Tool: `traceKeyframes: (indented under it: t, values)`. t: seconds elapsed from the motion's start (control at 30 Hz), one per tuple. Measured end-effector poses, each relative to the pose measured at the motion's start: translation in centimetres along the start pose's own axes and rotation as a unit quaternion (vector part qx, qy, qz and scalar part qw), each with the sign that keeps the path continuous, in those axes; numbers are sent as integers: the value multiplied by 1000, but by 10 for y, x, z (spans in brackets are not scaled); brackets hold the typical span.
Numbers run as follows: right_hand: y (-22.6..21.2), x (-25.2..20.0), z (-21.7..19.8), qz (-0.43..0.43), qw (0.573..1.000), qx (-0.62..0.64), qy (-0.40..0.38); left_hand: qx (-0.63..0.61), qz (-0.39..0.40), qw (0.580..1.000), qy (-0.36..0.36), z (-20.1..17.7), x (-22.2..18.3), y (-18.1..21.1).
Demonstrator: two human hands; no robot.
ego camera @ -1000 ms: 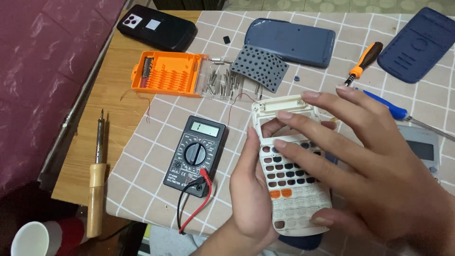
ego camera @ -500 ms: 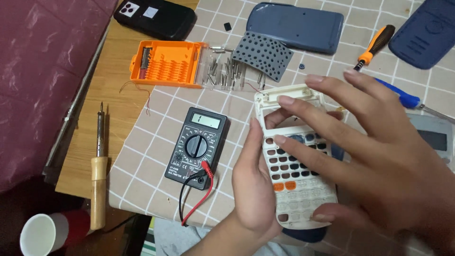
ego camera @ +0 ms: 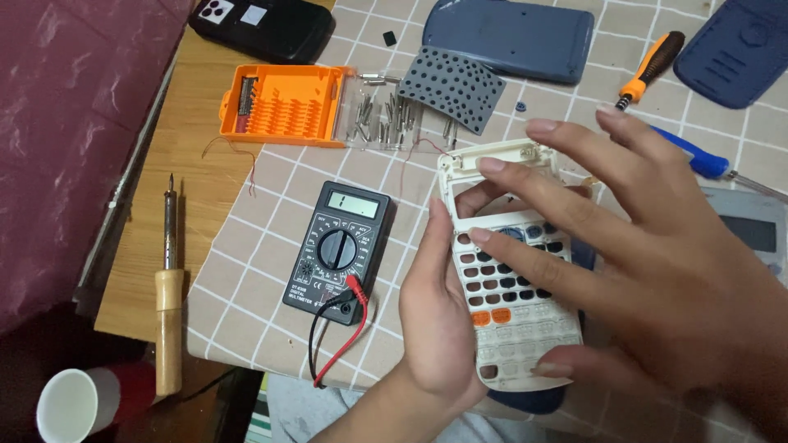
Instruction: The person is meticulously placing individual buttons into the front casing of a scientific calculator as part of an assembly or repair process.
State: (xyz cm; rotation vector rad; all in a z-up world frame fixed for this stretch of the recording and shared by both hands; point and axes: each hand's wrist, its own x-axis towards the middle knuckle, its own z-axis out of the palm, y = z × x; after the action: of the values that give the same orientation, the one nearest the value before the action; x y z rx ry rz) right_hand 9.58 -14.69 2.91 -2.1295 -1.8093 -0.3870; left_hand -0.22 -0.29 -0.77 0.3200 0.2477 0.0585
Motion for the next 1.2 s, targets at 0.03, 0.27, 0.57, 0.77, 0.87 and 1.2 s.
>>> traceKeyframes:
  t: [0.03,0.27,0.57,0.77,0.87,1.2]
  values:
    - [1,0,1,1,1000,1,0,0,-1,1000,1,1,0,1]
    - [11,-6,-4,17,999,36,18,4,18,999,-37,0,1,4]
    - [50,-17,5,152,988,15,-26,52,167,982,-75,14,-7,50]
    - [47,-14,19,214,964,77,-140,13,218,971,-93,-3,-10,72]
    - [41,-11,20,234,948,101,-189,11,228,968,-100,-7,-9,76]
    - [13,2,37,97,991,87,-45,41,239,968,-70,1,-4,69]
